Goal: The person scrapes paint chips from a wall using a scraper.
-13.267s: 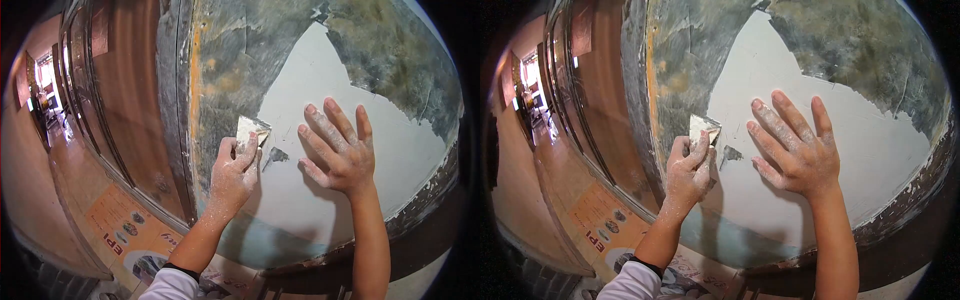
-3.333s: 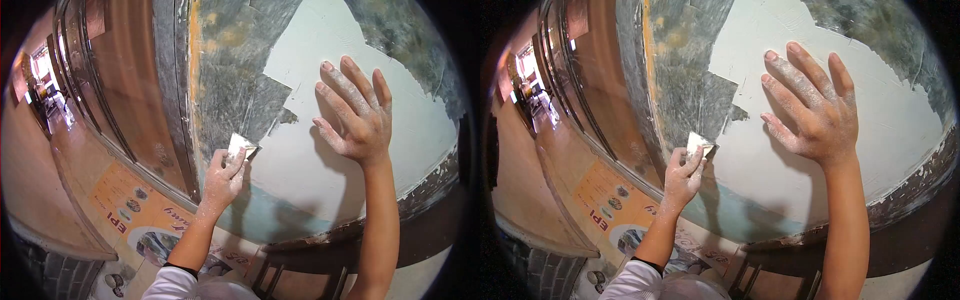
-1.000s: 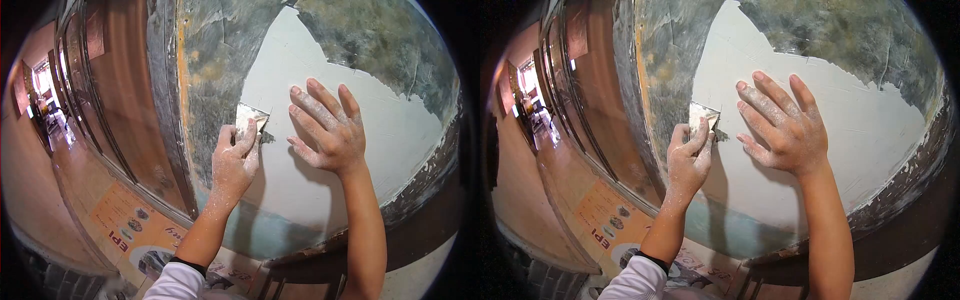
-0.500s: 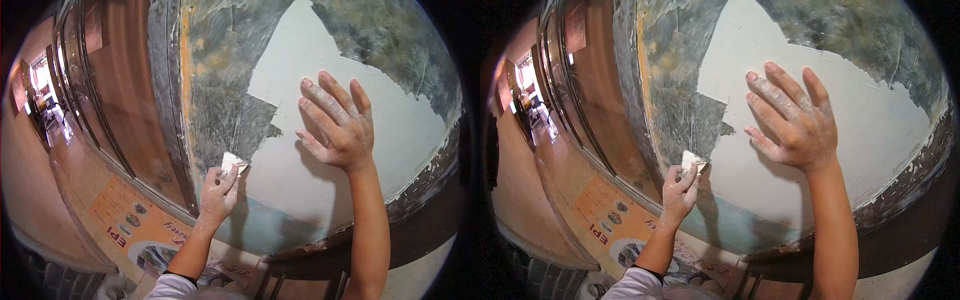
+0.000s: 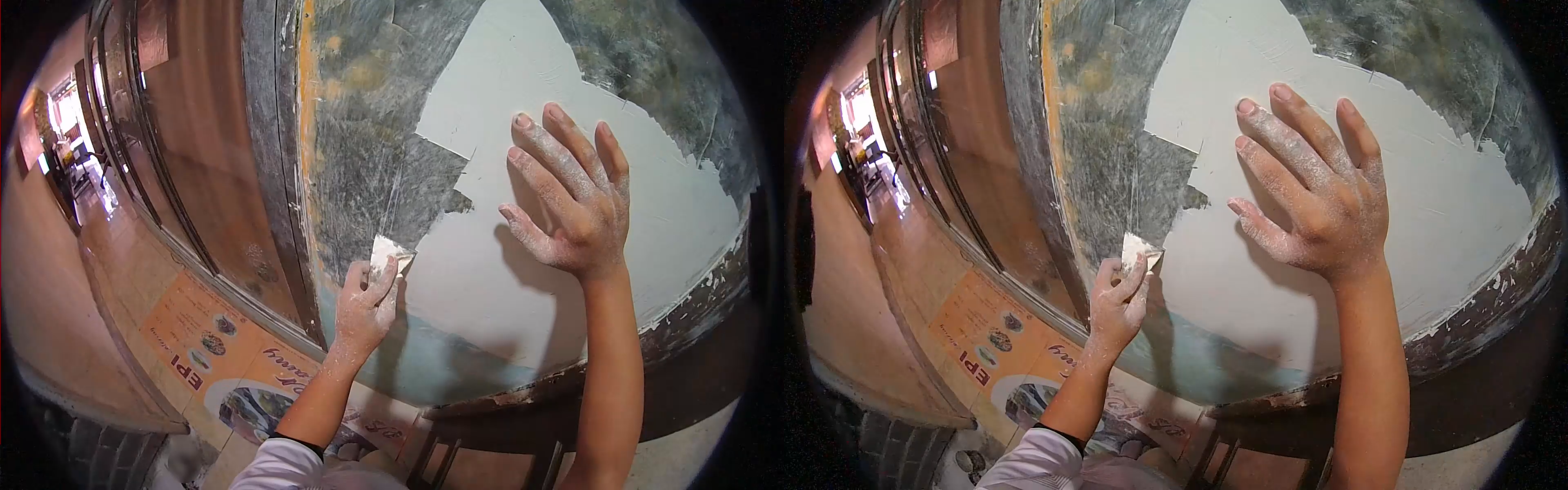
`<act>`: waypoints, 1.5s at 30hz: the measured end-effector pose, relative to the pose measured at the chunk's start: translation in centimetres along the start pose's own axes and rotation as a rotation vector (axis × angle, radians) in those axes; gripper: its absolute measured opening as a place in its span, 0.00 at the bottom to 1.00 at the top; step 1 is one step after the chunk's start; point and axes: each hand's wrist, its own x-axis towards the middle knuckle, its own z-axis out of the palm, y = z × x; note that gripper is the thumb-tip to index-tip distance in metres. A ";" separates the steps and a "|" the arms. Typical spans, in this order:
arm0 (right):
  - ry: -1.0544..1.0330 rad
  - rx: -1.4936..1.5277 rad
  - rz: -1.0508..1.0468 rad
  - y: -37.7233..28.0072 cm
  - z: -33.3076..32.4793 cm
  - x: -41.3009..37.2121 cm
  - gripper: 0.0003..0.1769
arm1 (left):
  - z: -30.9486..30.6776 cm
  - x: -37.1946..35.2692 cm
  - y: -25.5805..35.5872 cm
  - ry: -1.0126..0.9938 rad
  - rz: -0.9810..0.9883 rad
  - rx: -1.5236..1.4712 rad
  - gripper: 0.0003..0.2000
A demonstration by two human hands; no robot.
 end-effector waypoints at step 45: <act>0.034 0.040 0.038 -0.1 0.1 0.2 0.22 | -0.4 7.9 6.6 0.073 0.040 -0.086 0.22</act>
